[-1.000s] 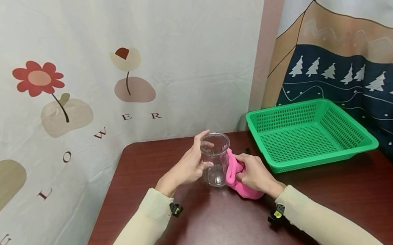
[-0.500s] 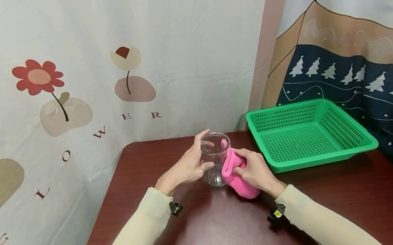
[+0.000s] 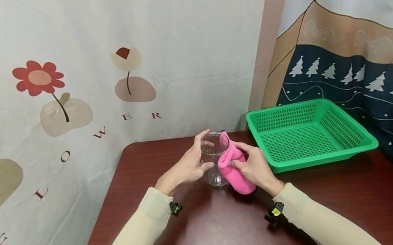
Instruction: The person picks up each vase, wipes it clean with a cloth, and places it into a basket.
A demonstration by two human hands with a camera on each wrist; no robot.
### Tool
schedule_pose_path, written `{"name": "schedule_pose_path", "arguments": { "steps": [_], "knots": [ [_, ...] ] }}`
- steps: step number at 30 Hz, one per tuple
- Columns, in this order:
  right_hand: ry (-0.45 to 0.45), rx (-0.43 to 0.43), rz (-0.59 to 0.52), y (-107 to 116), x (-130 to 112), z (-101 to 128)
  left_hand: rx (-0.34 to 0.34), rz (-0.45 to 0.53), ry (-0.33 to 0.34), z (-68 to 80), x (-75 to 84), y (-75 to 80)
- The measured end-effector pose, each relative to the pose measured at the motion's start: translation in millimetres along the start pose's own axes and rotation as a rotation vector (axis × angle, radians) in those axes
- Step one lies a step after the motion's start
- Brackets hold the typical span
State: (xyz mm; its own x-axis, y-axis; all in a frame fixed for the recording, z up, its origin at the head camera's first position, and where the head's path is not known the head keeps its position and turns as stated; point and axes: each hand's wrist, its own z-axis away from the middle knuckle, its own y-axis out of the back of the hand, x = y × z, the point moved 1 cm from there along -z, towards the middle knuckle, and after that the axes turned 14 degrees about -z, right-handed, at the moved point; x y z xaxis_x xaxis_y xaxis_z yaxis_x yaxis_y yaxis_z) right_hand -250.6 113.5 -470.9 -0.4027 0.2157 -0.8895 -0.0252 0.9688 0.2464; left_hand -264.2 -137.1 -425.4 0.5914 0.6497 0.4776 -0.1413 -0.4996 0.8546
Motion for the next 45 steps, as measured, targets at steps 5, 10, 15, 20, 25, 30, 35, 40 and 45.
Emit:
{"name": "schedule_pose_path", "arguments": {
  "steps": [5, 10, 15, 20, 25, 30, 35, 40, 45],
  "knots": [
    [-0.023, 0.036, -0.098, -0.1, -3.3, -2.4, -0.001, -0.007, -0.002, 0.2, -0.3, -0.6],
    [-0.023, 0.06, -0.172, -0.1, -3.9, -2.9, 0.006, -0.017, -0.008, 0.6, 0.0, -0.9],
    [0.039, 0.036, -0.208, 0.4, -7.7, -2.5, 0.009, -0.015, -0.006, 1.3, 0.1, -0.2],
    [0.073, -0.008, -0.22, 1.2, -8.6, -1.0, 0.009, -0.016, 0.004, 1.4, -1.2, -0.7],
    [0.077, -0.033, -0.24, -1.2, -6.3, -0.5, 0.011, -0.011, 0.006, 1.4, -0.8, -1.2],
    [0.084, 0.015, -0.246, -5.8, -7.0, 1.0, 0.019, -0.014, -0.001, 1.1, 1.0, -0.9],
    [0.054, 0.09, -0.294, -10.1, -8.3, 2.3, 0.015, -0.013, 0.002, 0.8, 1.6, -0.9],
    [0.033, 0.164, -0.284, -10.3, -10.0, 2.2, 0.011, -0.014, 0.005, 0.9, 0.8, -0.6],
    [0.007, 0.196, -0.236, -8.9, -8.6, 2.9, 0.01, -0.018, 0.002, 1.5, 0.5, -0.3]
  ]
}}
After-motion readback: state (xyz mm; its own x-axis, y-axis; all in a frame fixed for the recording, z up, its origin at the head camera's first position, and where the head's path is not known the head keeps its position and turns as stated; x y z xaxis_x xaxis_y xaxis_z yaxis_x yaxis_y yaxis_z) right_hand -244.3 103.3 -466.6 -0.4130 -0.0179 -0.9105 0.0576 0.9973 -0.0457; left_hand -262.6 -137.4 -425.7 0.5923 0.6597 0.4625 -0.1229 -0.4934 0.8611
